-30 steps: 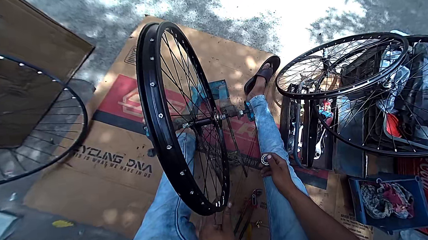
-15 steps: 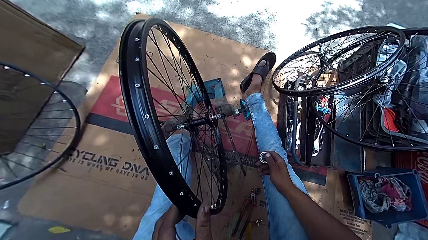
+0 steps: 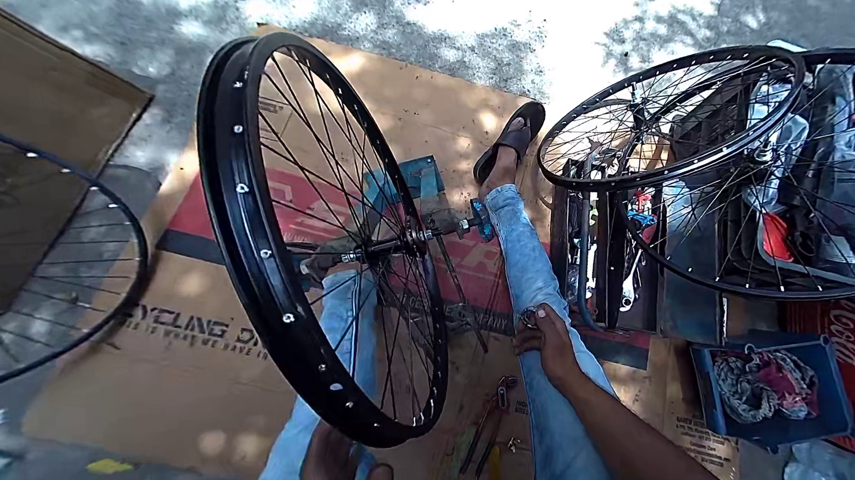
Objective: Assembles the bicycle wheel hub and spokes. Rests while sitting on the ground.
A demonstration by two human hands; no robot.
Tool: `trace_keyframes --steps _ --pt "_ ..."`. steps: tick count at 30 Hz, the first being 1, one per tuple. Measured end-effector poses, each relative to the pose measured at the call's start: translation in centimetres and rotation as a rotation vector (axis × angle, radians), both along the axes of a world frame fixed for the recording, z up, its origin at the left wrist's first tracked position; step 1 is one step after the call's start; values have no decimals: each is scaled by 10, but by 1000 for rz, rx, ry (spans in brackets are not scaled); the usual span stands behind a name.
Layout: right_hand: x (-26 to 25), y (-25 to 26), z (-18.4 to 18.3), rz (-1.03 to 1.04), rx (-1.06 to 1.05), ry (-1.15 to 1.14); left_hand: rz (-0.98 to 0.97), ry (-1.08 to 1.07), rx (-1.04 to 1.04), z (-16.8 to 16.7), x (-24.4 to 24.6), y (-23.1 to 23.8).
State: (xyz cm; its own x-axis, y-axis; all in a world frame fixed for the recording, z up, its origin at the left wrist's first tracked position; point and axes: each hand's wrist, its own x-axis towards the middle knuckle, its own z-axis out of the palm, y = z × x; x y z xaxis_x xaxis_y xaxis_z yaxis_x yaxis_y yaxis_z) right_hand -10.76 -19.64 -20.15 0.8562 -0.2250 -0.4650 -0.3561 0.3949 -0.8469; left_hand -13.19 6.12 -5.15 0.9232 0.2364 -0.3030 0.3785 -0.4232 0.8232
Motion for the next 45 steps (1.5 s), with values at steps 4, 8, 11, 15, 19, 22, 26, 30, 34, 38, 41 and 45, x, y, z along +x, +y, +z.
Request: trace_keyframes --steps 4,8,11,15,19,22,26,30,34,38,41,45 --pt "-3 -3 0 32 15 -37 -73 254 42 -49 -24 -12" --pt "-2 -2 6 13 -6 -42 -82 231 111 -72 -16 -28" --pt "-1 -1 7 7 -27 -38 -82 68 185 -79 -17 -32" --pt "0 0 5 11 -41 -50 -147 -88 390 -59 -20 -34" --pt "-2 2 6 -6 -50 -80 -192 -126 462 -47 -19 -29" --pt "-4 2 9 -24 -76 -118 -151 -149 361 -54 -21 -24" --pt "-5 3 12 2 -184 -158 -29 211 158 -89 -22 -27" --pt "-7 1 10 30 -206 -139 -86 323 238 -141 -2 -31" --pt "-6 0 9 24 -180 -134 -151 121 173 -199 5 -23" --pt "-8 -1 11 87 -184 -135 -95 -56 157 -209 6 -31" --pt "-10 1 10 127 -249 -274 -48 -115 103 -181 -7 -35" --pt "1 16 12 174 -442 -547 -47 -103 151 -128 -12 -35"
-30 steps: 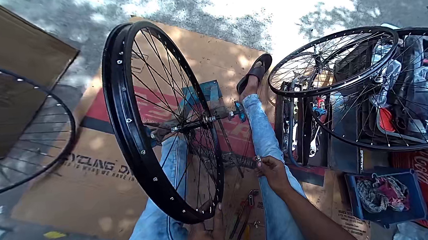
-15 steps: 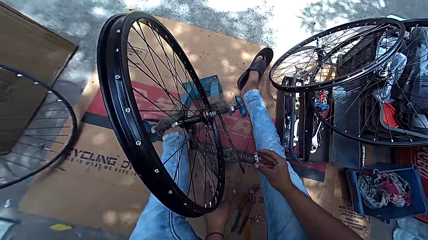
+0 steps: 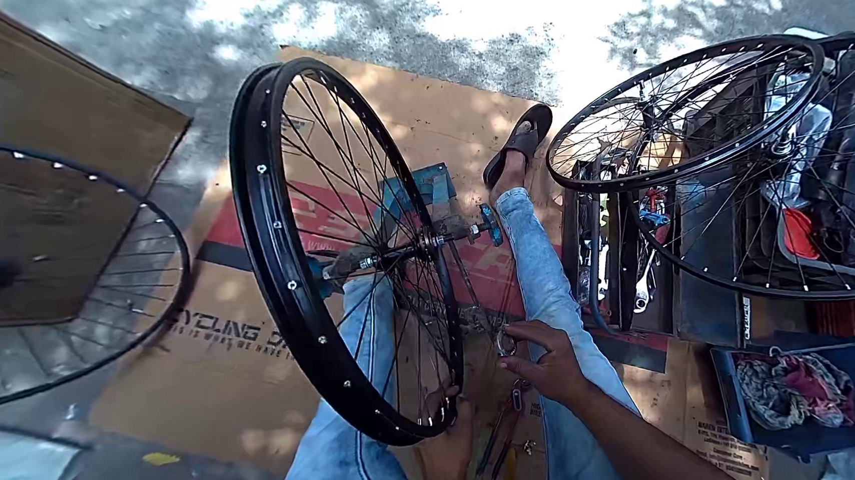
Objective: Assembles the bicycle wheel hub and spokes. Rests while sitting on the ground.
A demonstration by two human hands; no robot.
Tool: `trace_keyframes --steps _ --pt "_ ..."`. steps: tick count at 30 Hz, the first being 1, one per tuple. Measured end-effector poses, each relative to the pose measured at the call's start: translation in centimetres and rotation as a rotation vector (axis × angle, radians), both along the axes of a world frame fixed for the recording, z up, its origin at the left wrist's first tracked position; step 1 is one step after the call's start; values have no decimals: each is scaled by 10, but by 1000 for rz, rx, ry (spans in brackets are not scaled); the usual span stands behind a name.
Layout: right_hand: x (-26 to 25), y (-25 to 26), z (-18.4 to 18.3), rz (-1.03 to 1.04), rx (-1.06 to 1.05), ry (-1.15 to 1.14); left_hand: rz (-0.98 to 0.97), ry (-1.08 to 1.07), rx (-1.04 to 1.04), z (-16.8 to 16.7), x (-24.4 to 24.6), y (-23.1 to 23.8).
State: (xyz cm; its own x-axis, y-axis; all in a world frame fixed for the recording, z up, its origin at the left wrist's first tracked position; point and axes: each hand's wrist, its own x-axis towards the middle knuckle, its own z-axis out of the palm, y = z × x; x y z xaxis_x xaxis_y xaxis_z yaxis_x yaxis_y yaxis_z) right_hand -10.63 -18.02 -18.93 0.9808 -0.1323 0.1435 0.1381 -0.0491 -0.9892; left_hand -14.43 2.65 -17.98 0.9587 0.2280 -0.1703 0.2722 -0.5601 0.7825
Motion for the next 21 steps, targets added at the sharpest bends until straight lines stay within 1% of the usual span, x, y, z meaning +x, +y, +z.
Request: trace_keyframes --steps 2,5,8,11,14,17,19,21 --pt "7 5 8 54 -91 -104 -24 -52 22 29 -7 2" --pt "25 13 26 124 -206 -232 -93 -222 -26 65 -7 8" --pt "44 22 45 128 -231 -347 -58 -329 -98 99 7 1" --pt "66 29 65 131 -223 -437 -44 -388 -201 127 25 -7" --pt "84 36 77 111 -208 -518 -49 -443 -294 143 41 -9" --pt "99 45 82 119 -171 -562 73 -469 -360 148 55 -16" --pt "107 48 85 181 -143 -574 128 -478 -406 147 58 -19" --pt "113 50 86 284 -99 -577 141 -504 -424 144 59 -19"
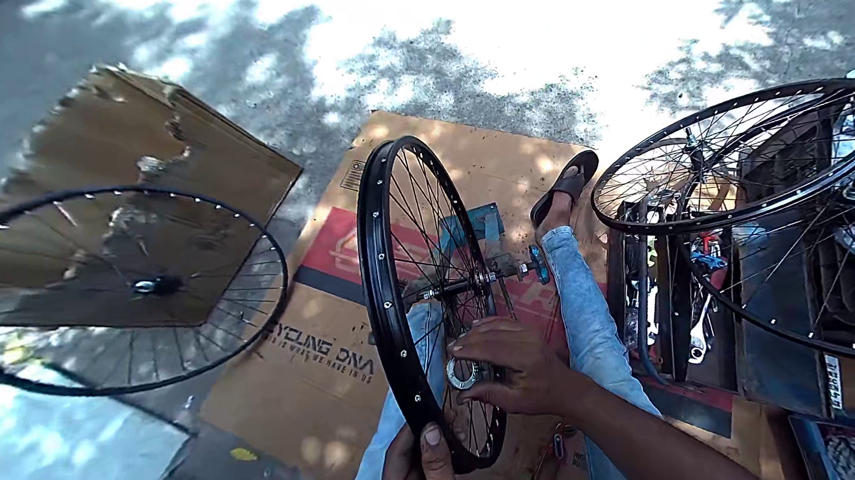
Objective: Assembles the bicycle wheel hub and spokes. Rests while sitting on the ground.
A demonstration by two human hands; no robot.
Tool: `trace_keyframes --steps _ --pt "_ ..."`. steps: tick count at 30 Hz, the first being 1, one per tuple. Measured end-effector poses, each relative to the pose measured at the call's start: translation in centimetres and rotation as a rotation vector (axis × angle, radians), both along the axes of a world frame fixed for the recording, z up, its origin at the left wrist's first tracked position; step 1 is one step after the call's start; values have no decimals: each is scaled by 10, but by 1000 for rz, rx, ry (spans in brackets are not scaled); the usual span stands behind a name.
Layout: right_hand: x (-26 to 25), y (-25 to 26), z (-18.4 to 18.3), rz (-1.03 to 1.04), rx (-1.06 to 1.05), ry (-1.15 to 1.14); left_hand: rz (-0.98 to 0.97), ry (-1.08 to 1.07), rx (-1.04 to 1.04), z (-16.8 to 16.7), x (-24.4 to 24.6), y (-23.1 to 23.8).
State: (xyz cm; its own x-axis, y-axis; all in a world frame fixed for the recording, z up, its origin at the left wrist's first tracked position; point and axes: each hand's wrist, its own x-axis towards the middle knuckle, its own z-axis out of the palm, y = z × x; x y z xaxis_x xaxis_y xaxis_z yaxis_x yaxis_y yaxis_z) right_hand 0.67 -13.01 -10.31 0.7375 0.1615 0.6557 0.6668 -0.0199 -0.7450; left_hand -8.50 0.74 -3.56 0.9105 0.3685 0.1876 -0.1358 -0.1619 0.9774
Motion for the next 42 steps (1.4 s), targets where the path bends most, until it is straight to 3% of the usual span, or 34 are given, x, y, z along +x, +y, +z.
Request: trace_keyframes --steps 6,14,21,26,31,34,38,42 --pt "17 2 -4 239 12 55 65 -124 191 -1 21 6" --pt "58 3 5 282 -141 -30 74 -113 172 22 57 5" --pt "65 9 0 272 0 28 52 -101 105 22 70 1" --pt "63 25 13 439 208 244 48 -87 36 22 71 -1" --pt "83 9 31 759 159 387 83 -25 -60 28 67 -9" --pt "99 -10 33 934 29 370 91 -13 -71 30 62 -13" --pt "108 -11 36 824 -121 161 67 10 -84 31 60 -12" --pt "97 -3 24 534 -123 -63 80 1 -100 29 61 -9"
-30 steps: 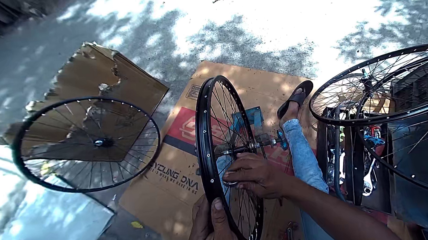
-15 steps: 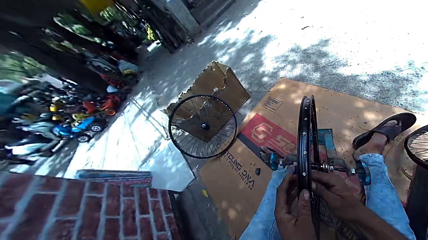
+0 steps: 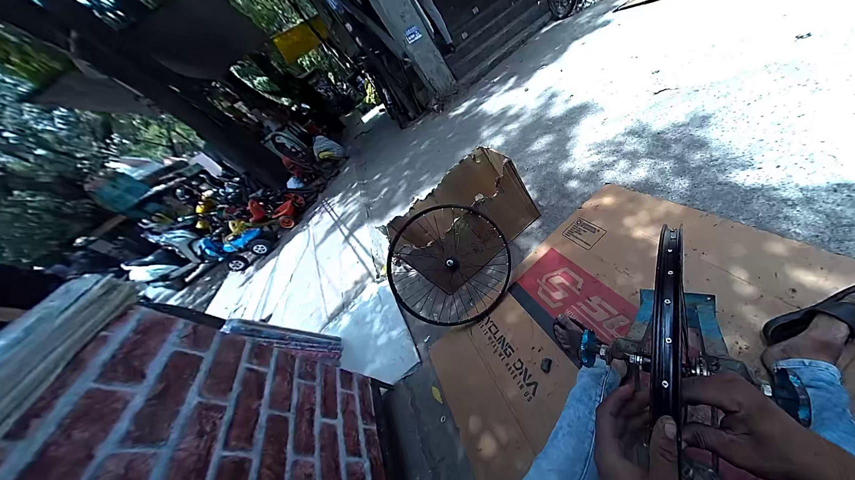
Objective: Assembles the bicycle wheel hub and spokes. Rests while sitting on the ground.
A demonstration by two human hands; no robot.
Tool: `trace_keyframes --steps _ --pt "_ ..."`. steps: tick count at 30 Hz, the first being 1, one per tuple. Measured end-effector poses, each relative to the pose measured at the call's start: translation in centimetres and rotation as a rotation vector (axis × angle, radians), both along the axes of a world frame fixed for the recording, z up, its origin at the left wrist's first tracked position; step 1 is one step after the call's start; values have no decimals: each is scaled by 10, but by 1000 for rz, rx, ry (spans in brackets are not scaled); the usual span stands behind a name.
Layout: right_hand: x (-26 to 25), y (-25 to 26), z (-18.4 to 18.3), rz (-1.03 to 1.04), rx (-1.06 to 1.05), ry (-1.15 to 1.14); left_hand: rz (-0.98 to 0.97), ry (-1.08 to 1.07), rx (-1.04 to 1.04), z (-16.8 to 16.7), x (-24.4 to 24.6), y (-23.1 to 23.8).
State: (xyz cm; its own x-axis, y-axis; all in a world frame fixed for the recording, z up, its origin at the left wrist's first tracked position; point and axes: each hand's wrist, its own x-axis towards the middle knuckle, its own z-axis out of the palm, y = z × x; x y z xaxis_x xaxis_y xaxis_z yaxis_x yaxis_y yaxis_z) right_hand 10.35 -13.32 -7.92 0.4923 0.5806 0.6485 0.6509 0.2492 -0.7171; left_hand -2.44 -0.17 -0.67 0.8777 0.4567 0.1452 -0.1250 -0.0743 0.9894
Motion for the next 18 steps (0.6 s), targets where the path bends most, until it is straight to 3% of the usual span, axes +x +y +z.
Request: trace_keyframes --steps 5,8,10,12,15,18 --pt "-54 38 -7 -629 318 7 -1 -19 -36 2 6 -7" --pt "-65 60 -9 -791 395 18 39 -24 -25 0 5 -7" --pt "-61 59 -14 -702 330 -5 67 -36 -23 -2 2 1" --pt "-49 33 -11 -468 134 -33 59 -41 -44 -2 1 5" --pt "-25 -14 11 -53 -137 33 4 -27 -52 -1 0 1" --pt "-9 -39 41 152 -333 72 -9 -26 -53 4 -6 -10"
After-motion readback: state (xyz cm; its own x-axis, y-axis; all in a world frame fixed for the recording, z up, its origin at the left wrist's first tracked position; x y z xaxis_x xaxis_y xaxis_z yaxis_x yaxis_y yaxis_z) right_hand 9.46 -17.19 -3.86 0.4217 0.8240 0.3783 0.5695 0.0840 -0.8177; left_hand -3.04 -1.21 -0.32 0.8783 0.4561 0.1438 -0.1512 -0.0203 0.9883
